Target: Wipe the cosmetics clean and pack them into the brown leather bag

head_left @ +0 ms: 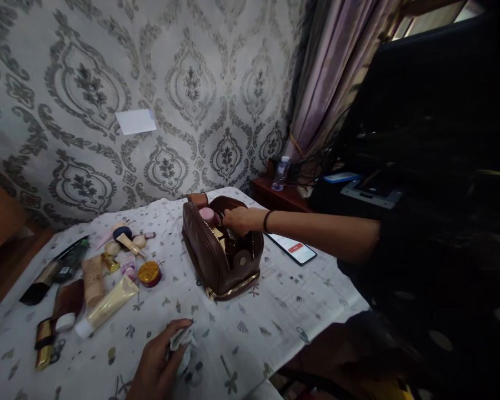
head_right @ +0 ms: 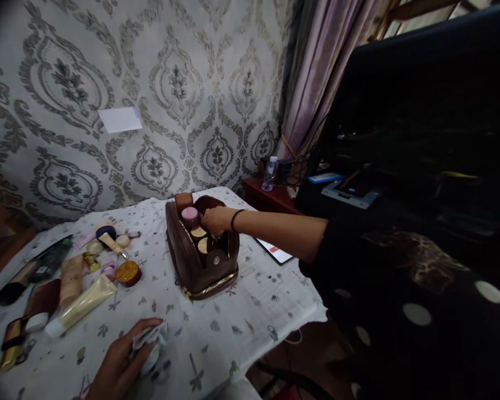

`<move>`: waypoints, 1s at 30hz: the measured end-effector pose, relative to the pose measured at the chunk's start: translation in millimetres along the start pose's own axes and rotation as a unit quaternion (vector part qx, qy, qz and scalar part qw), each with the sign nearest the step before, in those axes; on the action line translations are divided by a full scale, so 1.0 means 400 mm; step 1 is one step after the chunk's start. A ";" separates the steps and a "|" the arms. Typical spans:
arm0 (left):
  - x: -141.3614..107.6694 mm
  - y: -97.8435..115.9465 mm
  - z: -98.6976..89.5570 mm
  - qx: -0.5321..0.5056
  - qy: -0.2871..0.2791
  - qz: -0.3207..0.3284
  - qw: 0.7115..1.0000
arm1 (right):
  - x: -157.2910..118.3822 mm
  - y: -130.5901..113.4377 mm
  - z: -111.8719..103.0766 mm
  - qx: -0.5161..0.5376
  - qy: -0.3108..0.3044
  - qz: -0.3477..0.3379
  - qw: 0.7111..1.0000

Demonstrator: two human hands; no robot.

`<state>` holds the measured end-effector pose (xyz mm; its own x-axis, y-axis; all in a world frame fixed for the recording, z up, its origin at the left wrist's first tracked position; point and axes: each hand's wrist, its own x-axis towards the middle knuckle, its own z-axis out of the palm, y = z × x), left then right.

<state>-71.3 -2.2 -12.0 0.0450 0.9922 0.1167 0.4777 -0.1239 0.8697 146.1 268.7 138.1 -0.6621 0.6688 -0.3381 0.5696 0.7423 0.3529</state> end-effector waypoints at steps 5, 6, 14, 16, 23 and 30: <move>0.003 -0.005 0.002 -0.006 -0.011 -0.018 1.000 | -0.022 -0.021 -0.005 -0.006 0.020 -0.005 1.000; 0.003 -0.006 0.002 -0.004 -0.016 -0.021 1.000 | -0.024 -0.026 -0.008 -0.006 0.021 0.000 1.000; 0.007 0.000 -0.007 -0.001 -0.025 -0.024 0.999 | -0.002 -0.018 0.005 0.024 0.049 -0.018 0.998; 0.010 0.012 -0.007 -0.011 -0.013 -0.028 0.999 | -0.004 -0.007 0.012 0.027 0.057 -0.026 0.998; 0.008 0.051 0.025 -0.021 0.063 -0.029 0.997 | -0.020 0.005 0.007 0.014 0.045 -0.031 0.998; 0.006 0.044 0.037 -0.018 0.081 -0.026 0.996 | -0.023 0.001 0.007 0.004 0.048 -0.042 0.998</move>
<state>-50.0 -1.7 -3.4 -0.1230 0.9818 0.1446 0.4446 -0.0758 0.8925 153.9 262.8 138.8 -0.7508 0.5977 -0.2811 0.5137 0.7959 0.3204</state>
